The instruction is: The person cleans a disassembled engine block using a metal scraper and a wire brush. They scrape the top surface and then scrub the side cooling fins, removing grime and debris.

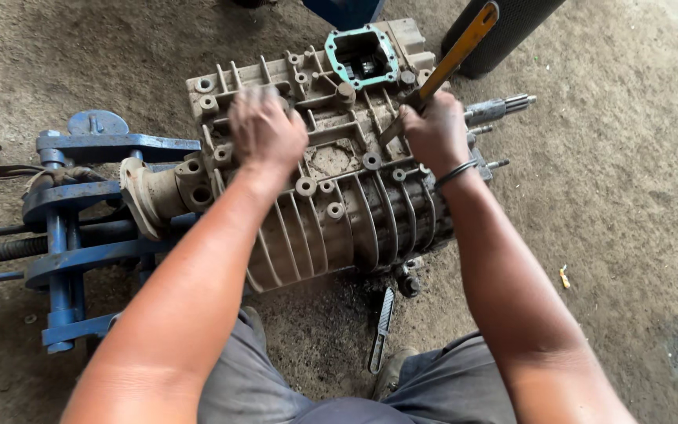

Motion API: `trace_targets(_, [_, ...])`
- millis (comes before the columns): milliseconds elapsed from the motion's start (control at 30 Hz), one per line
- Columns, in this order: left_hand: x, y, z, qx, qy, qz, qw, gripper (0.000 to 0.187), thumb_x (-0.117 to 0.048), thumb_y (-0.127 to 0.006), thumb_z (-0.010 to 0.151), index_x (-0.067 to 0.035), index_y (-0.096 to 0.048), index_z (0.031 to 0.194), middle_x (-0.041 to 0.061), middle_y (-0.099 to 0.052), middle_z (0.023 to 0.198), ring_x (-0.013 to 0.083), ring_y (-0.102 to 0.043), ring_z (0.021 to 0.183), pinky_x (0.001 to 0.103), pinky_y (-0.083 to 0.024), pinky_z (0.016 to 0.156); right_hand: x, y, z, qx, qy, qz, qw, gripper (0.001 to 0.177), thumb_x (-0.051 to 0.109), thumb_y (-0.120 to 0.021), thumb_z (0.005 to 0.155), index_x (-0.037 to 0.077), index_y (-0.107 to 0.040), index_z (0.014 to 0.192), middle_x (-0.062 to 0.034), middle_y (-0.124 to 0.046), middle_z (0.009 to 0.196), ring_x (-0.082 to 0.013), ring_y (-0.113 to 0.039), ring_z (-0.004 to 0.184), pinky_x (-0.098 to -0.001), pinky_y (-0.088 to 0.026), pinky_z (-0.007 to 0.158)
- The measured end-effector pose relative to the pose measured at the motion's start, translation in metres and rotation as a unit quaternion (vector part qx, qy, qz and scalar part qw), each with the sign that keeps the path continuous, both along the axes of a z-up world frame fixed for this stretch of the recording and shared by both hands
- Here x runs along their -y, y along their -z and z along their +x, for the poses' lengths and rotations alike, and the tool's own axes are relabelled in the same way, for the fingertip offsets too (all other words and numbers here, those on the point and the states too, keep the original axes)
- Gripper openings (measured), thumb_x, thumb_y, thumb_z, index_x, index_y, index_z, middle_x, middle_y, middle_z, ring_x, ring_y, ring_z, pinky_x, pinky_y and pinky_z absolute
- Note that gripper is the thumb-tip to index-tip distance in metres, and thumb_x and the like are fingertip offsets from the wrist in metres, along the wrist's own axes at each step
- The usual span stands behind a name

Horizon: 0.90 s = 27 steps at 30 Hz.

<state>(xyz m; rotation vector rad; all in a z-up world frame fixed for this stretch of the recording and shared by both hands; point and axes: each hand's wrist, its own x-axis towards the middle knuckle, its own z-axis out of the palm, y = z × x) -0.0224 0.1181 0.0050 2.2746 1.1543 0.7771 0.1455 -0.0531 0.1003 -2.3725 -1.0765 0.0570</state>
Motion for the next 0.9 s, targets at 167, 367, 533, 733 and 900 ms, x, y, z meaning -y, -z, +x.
trace_targets(167, [0.005, 0.01, 0.009, -0.052, 0.023, -0.024, 0.998, 0.066, -0.027, -0.057, 0.094, 0.006, -0.039, 0.149, 0.027, -0.038, 0.156, 0.0409, -0.026, 0.149, 0.053, -0.015, 0.123, -0.013, 0.007, -0.002, -0.062, -0.056, 0.006, 0.996, 0.019, 0.015, -0.063, 0.1, 0.002, -0.075, 0.094, -0.0083, -0.077, 0.082, -0.0144, -0.074, 0.069, -0.0304, -0.059, 0.06])
trace_targets(367, [0.005, 0.01, 0.006, -0.037, 0.021, -0.019, 0.999, 0.057, -0.025, -0.055, 0.098, 0.007, -0.047, 0.144, 0.026, -0.045, 0.153, 0.0414, -0.031, 0.149, 0.054, -0.018, 0.124, -0.009, -0.006, -0.007, -0.002, -0.036, -0.001, 0.999, 0.016, 0.012, -0.064, 0.099, 0.001, -0.076, 0.098, -0.0122, -0.077, 0.083, -0.0164, -0.073, 0.07, -0.033, -0.059, 0.062])
trace_targets(533, [0.005, 0.012, 0.008, -0.031, 0.019, 0.0, 0.999, 0.057, -0.023, -0.057, 0.096, 0.009, -0.048, 0.142, 0.028, -0.048, 0.15, 0.0432, -0.033, 0.146, 0.056, -0.02, 0.122, 0.0, -0.006, -0.011, -0.091, -0.014, -0.032, 0.995, 0.015, 0.013, -0.064, 0.098, 0.002, -0.073, 0.097, -0.0094, -0.076, 0.081, -0.0126, -0.071, 0.063, -0.0299, -0.058, 0.056])
trace_targets(733, [0.002, 0.019, 0.01, -0.046, 0.019, 0.011, 0.999, 0.057, -0.023, -0.059, 0.096, 0.009, -0.048, 0.142, 0.029, -0.048, 0.148, 0.0439, -0.033, 0.147, 0.056, -0.02, 0.122, 0.034, -0.011, -0.013, -0.103, 0.032, 0.06, 0.992, 0.021, 0.013, -0.058, 0.102, 0.003, -0.074, 0.095, -0.0065, -0.076, 0.078, -0.014, -0.066, 0.058, -0.0331, -0.052, 0.049])
trace_targets(900, [0.002, 0.022, 0.009, -0.026, 0.024, 0.023, 0.999, 0.059, -0.022, -0.06, 0.095, 0.01, -0.046, 0.142, 0.029, -0.048, 0.147, 0.0443, -0.032, 0.145, 0.055, -0.019, 0.12, 0.051, 0.009, -0.036, -0.03, -0.058, 0.055, 0.996, 0.018, 0.014, -0.066, 0.098, 0.001, -0.074, 0.088, -0.0083, -0.074, 0.071, -0.0148, -0.069, 0.06, -0.0326, -0.054, 0.057])
